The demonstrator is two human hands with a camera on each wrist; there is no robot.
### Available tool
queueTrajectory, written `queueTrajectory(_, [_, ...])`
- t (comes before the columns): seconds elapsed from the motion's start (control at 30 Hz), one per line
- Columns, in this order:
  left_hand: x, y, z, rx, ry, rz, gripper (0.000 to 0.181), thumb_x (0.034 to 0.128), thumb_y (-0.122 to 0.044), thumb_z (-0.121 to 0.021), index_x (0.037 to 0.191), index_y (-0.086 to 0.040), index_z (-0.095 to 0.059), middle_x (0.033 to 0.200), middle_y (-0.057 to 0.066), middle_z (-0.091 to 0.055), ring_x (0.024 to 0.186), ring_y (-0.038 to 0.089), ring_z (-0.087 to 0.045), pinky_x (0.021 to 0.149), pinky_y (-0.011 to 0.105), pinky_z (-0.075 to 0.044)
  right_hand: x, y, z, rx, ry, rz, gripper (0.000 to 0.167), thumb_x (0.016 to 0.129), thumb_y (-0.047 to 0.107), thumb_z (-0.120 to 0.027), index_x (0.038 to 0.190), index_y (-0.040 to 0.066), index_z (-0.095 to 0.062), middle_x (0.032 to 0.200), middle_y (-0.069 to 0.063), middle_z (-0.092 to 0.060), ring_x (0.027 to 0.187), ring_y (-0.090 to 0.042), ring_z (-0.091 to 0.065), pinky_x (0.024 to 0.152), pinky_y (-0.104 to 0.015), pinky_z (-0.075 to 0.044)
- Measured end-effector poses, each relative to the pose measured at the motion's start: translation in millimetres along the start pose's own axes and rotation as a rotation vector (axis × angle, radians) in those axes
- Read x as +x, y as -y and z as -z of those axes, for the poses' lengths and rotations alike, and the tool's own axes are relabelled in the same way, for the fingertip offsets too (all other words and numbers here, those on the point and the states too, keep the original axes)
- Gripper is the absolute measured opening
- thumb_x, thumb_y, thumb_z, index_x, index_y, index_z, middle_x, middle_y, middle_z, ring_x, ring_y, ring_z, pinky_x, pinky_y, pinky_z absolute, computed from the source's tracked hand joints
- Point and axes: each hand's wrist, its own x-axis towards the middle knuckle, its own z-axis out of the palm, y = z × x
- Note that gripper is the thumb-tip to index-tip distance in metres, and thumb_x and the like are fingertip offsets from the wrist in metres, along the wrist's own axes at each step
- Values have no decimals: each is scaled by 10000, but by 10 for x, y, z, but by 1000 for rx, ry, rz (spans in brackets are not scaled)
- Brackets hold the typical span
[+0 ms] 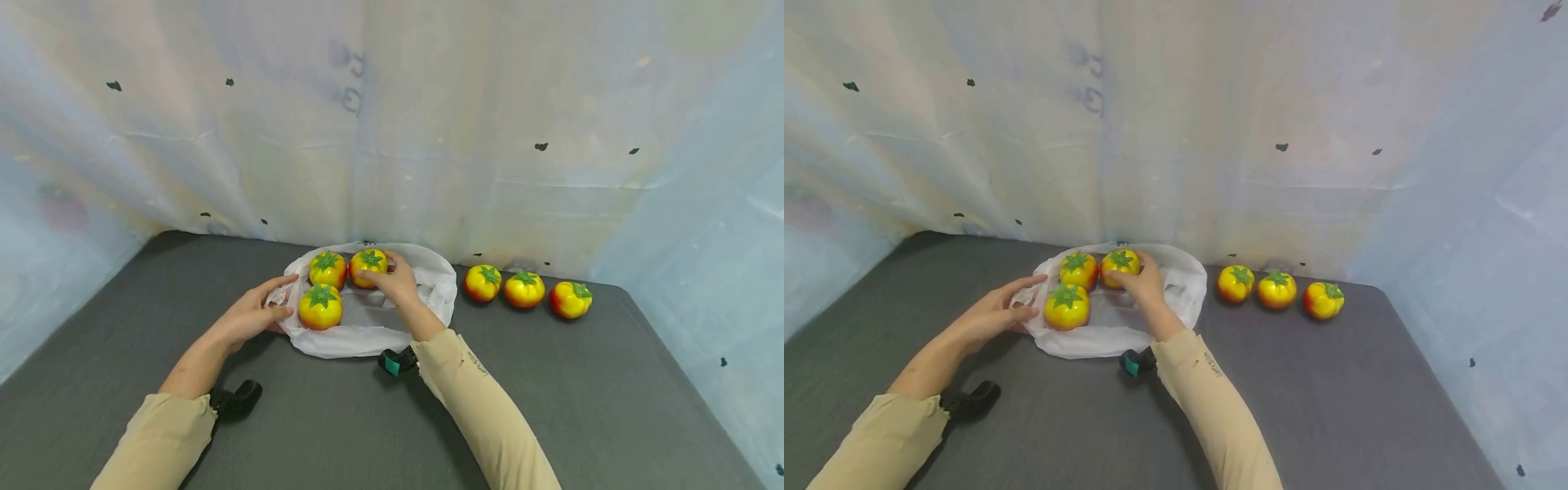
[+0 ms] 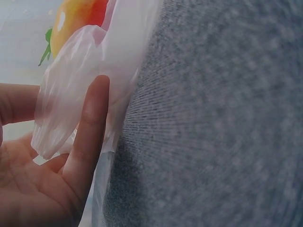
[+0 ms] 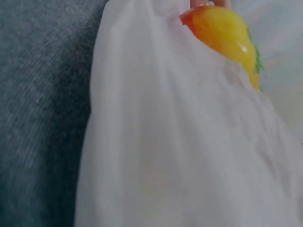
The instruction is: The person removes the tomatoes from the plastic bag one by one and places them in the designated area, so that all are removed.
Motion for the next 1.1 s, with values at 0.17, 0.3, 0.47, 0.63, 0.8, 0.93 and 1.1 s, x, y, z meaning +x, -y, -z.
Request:
queueTrajectory(0.17, [14,2,1,-3,5,-4,686,952,-118,-555,1540,-139,-202,1492,274,-235,901,196,-588,772,296,-554,-54,28,106,5,18,-10,763,770,288,-788,1434,143,-441,1327,-192,-509,1157,-313,-517,964,-413,-466])
queueTrajectory(0.3, [-2,-3,13,4,0,-13,689,951,-112,-553,1541,-138,-199,1481,283,-244,900,203,-598,771,300,-558,-131,76,211,-9,40,3,739,778,307,-781,1425,173,-452,1326,-167,-511,1145,-297,-524,932,-404,-485])
queueTrajectory(0.47, [-23,-12,50,26,-18,-19,692,954,-113,-547,1545,-146,-188,1488,286,-231,923,222,-595,773,305,-558,-228,141,354,13,83,51,720,788,316,-776,1422,213,-450,1341,-122,-504,1174,-272,-505,932,-408,-489])
queueTrajectory(0.63, [-30,8,80,33,-13,-18,695,958,-122,-547,1547,-147,-179,1507,289,-200,956,222,-593,777,302,-556,-297,146,478,17,102,97,691,800,319,-769,1412,234,-459,1346,-101,-511,1197,-255,-503,933,-399,-495])
queueTrajectory(0.8, [-32,12,92,24,-9,-28,694,956,-115,-546,1545,-134,-179,1467,292,-255,925,204,-594,769,293,-555,-341,119,641,25,123,124,680,822,295,-749,1428,235,-446,1361,-114,-495,1203,-275,-507,953,-431,-482])
queueTrajectory(0.93, [-34,3,88,26,-9,-32,695,955,-115,-546,1545,-132,-180,1495,294,-214,944,212,-593,765,288,-556,-366,91,780,-1,131,144,666,830,299,-743,1426,254,-451,1385,-114,-478,1227,-288,-497,991,-472,-451])
queueTrajectory(1.1, [-44,2,86,38,-7,-23,700,953,-115,-547,1546,-132,-176,1499,298,-208,940,214,-594,766,289,-557,-393,43,924,-14,171,155,664,839,300,-733,1432,265,-435,1404,-111,-451,1241,-290,-491,1008,-461,-443])
